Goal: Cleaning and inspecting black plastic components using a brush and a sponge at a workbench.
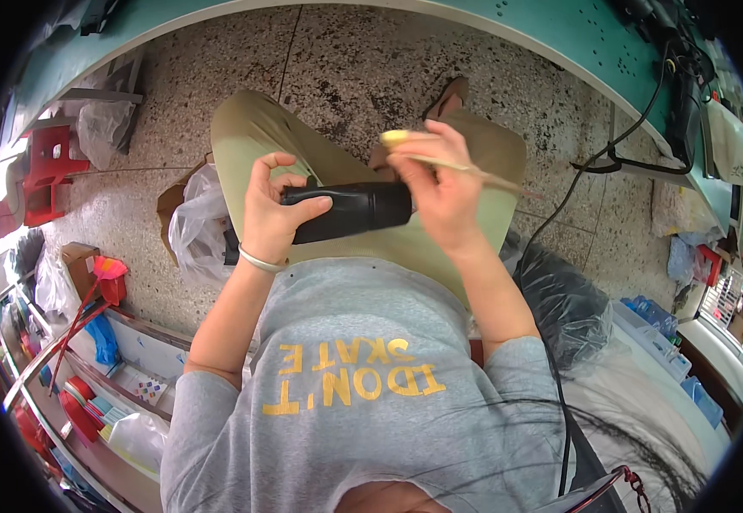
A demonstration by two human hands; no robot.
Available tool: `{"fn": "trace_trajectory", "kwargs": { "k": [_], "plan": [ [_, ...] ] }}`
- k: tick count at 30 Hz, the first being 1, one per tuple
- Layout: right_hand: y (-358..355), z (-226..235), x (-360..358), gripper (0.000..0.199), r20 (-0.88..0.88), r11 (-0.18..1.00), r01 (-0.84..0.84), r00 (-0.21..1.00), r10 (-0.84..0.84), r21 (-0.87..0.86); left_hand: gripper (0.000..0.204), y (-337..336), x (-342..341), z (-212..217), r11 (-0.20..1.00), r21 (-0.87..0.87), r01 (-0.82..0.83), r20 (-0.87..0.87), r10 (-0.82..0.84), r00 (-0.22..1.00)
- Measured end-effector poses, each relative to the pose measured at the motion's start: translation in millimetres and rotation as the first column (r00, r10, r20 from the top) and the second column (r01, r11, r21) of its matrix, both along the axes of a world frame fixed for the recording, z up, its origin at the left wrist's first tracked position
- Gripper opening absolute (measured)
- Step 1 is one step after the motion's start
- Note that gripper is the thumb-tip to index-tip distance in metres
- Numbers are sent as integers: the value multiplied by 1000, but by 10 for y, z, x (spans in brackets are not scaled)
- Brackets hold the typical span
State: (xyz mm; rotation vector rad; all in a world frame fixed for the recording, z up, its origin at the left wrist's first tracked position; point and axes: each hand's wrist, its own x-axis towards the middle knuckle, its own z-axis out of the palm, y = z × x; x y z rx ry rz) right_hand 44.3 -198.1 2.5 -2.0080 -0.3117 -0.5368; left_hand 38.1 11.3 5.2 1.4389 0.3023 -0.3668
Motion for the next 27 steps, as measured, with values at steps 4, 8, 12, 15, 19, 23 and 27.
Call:
{"fn": "trace_trajectory", "kwargs": {
  "k": [4, 8, 12, 15, 19, 23, 27],
  "plan": [
    [273, -3, -67, 9, -28, 972, -231, 972, 233, 51, 60, -99, 14, 37, 992, 55, 111, 18, -112, 994],
    [324, -117, -62, 7, -279, 957, -279, 916, 289, 77, 59, -140, 22, 48, 985, 104, 138, 19, -140, 990],
    [373, -189, -95, 9, -527, 784, -58, 709, 468, 618, 59, -109, -4, -15, 974, 169, 152, 78, -167, 983],
    [371, -207, -82, 9, -539, 818, -72, 718, 440, 570, 58, -107, -5, -22, 973, 177, 150, 39, -159, 987],
    [407, -279, 8, 7, -405, 955, -240, 866, 292, 175, 55, -63, -4, -98, 956, 237, 172, 33, -185, 982],
    [231, -340, 191, 3, -112, 993, 88, 989, -96, -76, 55, -42, 30, -1, 974, 153, 166, 71, -178, 981],
    [-605, 146, 141, 6, 39, 902, 429, 902, -431, 42, 50, 867, 178, 368, 840, 539, 59, 183, -186, 965]
  ]
}}
